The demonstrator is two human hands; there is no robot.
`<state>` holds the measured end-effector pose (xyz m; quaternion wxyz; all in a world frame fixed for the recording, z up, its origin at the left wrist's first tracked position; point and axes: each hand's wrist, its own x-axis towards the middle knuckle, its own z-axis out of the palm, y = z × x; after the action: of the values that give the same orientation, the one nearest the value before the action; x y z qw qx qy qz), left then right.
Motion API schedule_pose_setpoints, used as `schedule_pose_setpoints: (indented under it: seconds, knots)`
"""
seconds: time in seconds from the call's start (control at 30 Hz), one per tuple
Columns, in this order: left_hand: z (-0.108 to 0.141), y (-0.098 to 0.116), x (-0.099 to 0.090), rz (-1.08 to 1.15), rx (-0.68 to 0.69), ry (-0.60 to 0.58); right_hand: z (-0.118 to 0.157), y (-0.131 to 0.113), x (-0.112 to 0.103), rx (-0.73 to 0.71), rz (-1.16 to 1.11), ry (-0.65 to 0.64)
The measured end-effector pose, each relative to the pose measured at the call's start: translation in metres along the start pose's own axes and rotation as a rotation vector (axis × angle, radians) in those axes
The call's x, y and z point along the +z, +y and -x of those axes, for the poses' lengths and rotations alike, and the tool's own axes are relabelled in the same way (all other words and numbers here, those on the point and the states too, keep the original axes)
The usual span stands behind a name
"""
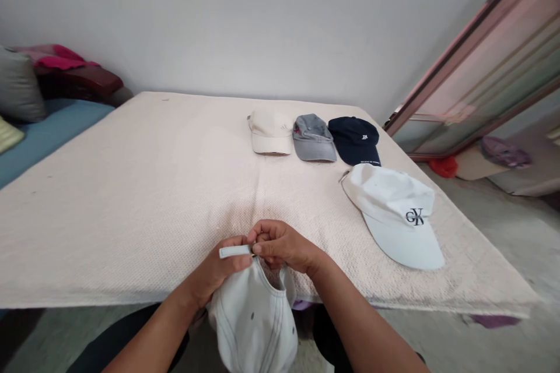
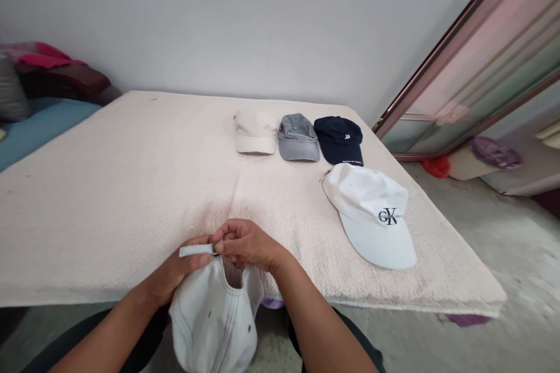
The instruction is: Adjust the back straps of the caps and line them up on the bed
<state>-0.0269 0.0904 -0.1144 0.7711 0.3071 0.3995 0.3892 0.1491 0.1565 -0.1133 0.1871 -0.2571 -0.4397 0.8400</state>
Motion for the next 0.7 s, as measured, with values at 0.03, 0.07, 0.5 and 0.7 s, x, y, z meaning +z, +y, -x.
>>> schedule_pose_setpoints:
  seconds: [0.03,0.07,0.5,0.7]
  knots:
    - [0.000,0.001,0.001,-0.028,0.008,0.026,0.000,0.001,0.000,-0.002,0.003,0.003]
    - [0.000,0.001,0.002,-0.062,0.019,0.056,0.000,0.001,0.000,-0.002,0.003,-0.002]
    - [-0.004,0.004,0.009,0.226,-0.014,0.049,0.000,0.003,-0.002,-0.050,-0.095,-0.002]
    - [-0.001,0.018,0.003,0.500,-0.012,0.264,0.011,-0.004,-0.008,-0.099,-0.046,0.124]
